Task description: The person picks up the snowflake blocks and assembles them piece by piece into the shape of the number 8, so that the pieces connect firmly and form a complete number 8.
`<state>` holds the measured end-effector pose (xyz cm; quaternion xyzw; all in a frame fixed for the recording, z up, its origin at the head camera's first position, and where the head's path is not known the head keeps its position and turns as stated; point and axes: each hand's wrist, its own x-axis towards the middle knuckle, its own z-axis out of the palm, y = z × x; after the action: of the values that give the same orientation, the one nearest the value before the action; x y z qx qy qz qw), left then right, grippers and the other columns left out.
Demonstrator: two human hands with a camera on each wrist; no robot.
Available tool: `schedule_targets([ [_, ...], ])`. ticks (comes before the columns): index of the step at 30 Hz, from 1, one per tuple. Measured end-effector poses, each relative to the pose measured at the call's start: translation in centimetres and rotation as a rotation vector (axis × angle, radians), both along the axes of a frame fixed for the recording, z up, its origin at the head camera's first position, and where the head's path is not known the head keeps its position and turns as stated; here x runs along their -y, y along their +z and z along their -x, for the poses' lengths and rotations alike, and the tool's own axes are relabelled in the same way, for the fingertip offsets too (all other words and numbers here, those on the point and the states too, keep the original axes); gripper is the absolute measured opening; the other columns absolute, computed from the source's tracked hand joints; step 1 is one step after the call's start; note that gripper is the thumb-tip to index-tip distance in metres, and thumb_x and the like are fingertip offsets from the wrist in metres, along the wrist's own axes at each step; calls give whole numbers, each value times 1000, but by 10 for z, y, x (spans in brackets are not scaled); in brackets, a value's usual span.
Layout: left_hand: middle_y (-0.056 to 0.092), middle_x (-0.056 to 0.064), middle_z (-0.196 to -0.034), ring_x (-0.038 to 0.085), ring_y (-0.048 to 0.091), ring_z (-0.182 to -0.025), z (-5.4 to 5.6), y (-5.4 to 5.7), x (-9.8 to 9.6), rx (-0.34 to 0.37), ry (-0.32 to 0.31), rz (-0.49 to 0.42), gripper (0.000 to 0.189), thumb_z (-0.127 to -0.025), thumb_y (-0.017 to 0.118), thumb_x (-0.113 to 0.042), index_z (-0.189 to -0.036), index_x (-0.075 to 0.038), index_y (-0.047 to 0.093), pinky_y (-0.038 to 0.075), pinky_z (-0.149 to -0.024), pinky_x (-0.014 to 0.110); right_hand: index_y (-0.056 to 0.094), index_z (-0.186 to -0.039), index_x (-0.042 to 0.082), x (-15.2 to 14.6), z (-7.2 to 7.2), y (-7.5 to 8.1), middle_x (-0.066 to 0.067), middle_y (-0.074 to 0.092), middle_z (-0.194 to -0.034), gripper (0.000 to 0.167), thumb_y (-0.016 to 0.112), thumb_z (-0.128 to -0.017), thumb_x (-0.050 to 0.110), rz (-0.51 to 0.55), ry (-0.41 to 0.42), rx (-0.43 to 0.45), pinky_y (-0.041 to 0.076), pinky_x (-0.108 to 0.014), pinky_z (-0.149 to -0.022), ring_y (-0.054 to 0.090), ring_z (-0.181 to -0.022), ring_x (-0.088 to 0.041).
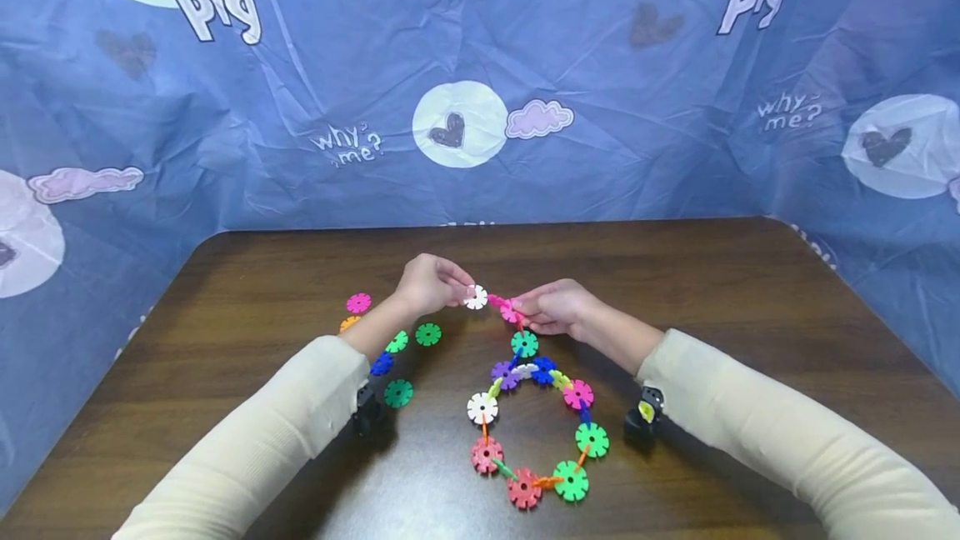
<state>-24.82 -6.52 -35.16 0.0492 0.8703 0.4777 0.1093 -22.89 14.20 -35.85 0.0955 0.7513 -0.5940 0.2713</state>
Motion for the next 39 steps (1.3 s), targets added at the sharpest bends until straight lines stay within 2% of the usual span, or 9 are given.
schedule_targets([
  [6, 75, 14, -84, 3, 61, -58, -3, 1, -1, 62, 26, -51, 15, -83, 73, -5, -94, 5, 72, 61, -72, 30, 59, -123, -5, 0, -1, 1, 7, 65, -67, 35, 63, -92, 10, -7, 5, 1, 54, -14, -60, 60, -60, -3],
  [11, 75, 14, -83, 4, 62, -60, -5, -1, -2, 78, 3, -81, 17, -83, 72, -3, -97, 7, 71, 61, -72, 31, 58, -124, -7, 2, -2, 1, 6, 63, -65, 36, 61, -93, 8, -6, 5, 8, 54, -14, -59, 59, -59, -3],
  [13, 75, 14, -82, 5, 63, -59, -6, -1, -2, 77, 4, -79, 17, -83, 72, -3, -96, 7, 71, 61, -71, 30, 58, -124, -9, 3, -2, 1, 6, 63, -63, 35, 61, -92, 7, -2, -4, 9, 53, -14, -57, 58, -57, -2],
  [20, 74, 8, -74, 6, 60, -56, -10, -5, -3, 107, 95, -38, 13, -83, 73, -5, -94, 3, 74, 57, -59, 21, 60, -121, -10, 12, -4, -1, 4, 60, -59, 33, 62, -91, 3, -25, -37, 7, 53, -14, -54, 55, -51, -3],
  [27, 63, -6, -58, 2, 53, -53, -13, -9, -7, 113, 91, -26, 15, -80, 75, -5, -93, 2, 75, 45, -53, 14, 61, -120, -10, 10, -3, -3, 6, 59, -56, 34, 63, -91, 6, -63, -21, -12, 52, -18, -57, 54, -52, -4],
  [29, 66, -4, -60, 1, 53, -54, -13, -8, -8, 104, 96, -25, 14, -80, 75, -6, -92, 1, 76, 45, -53, 14, 62, -120, -9, 10, -4, -4, 7, 60, -58, 33, 63, -91, 7, -72, -24, -19, 52, -18, -59, 55, -55, -4],
  [31, 71, 2, -67, 2, 57, -55, -13, -8, -8, 97, 111, -48, 13, -80, 75, -7, -91, 0, 76, 51, -56, 15, 62, -120, -8, 9, -5, -5, 7, 61, -61, 33, 63, -91, 8, -66, -32, -28, 53, -19, -62, 57, -58, -4],
  [36, 76, 13, -88, 3, 62, -61, -12, -5, -8, 107, 130, -120, 16, -83, 74, -8, -95, 2, 75, 61, -71, 25, 60, -121, -10, 11, -9, -7, 7, 63, -65, 34, 61, -92, 7, 4, -54, -17, 55, -19, -64, 60, -64, -4],
  [39, 75, 12, -81, 3, 62, -59, -9, -2, -6, 126, 136, -143, 18, -84, 72, -6, -98, 5, 73, 61, -72, 26, 58, -123, -10, 14, -10, -5, 6, 63, -63, 34, 59, -93, 6, 49, -74, -4, 54, -17, -60, 59, -60, -3],
])
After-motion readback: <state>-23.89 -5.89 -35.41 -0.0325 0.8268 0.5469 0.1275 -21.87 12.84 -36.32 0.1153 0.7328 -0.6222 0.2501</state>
